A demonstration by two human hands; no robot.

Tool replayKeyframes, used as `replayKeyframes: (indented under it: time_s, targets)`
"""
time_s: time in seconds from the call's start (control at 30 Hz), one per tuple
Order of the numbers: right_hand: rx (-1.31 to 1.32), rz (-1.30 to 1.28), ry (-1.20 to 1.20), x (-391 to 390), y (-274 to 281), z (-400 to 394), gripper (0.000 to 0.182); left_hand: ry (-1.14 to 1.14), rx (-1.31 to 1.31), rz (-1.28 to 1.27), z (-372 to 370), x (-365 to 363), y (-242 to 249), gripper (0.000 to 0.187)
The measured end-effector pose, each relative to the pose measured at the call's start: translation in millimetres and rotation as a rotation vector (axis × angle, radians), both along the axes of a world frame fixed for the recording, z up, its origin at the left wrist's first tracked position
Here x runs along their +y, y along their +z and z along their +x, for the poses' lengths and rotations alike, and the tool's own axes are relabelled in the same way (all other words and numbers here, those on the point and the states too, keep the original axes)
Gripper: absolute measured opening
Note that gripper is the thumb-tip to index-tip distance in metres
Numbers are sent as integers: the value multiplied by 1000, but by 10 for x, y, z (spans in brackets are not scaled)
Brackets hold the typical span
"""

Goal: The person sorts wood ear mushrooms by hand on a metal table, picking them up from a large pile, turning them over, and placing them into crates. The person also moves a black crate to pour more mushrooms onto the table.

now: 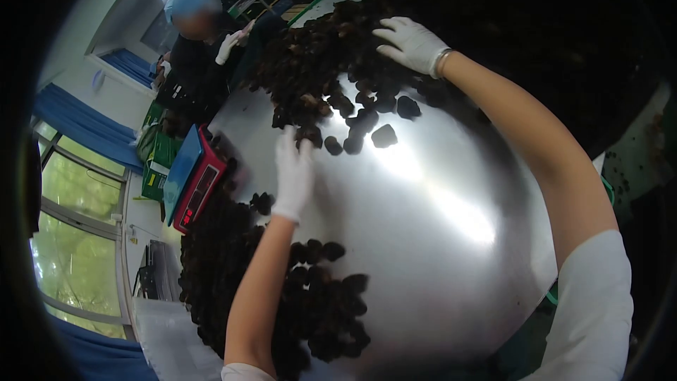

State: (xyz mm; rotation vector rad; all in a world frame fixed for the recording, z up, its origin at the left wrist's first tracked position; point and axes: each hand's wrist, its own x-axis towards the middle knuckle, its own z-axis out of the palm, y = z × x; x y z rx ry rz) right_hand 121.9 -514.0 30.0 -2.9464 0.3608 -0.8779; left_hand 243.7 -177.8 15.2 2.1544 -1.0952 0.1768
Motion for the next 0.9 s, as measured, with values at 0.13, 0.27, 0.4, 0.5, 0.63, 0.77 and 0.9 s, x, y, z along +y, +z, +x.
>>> replayKeyframes:
  time_s: [0.13, 0.27, 0.4, 0.5, 0.63, 0.77, 0.9]
  targets:
    - [138, 77, -183, 159, -283, 381, 58, 220, 74, -84, 889, -528, -362, 52]
    - [241, 385, 4, 360, -155, 189, 49, -124, 693, -289, 359, -1004, -158, 45]
    - [150, 533, 193, 376, -105, -356, 39, -284, 532, -355, -297, -1432, -435, 46]
    - [-160, 561, 54, 319, -134, -854, 48, -389, 983, -557, -628, -1532, -470, 46]
    - [83, 239, -202, 714, -267, -1498, 63, -422, 1030, -322, -1156, -1098, -43, 46]
    - [117, 297, 153, 1448, -185, -2032, 51, -636, 345, 91, -1403, -539, -140, 50]
    - [-4, 225, 21, 1645, -225, -2486, 51, -527, 499, 23, -1815, 135, 164, 51]
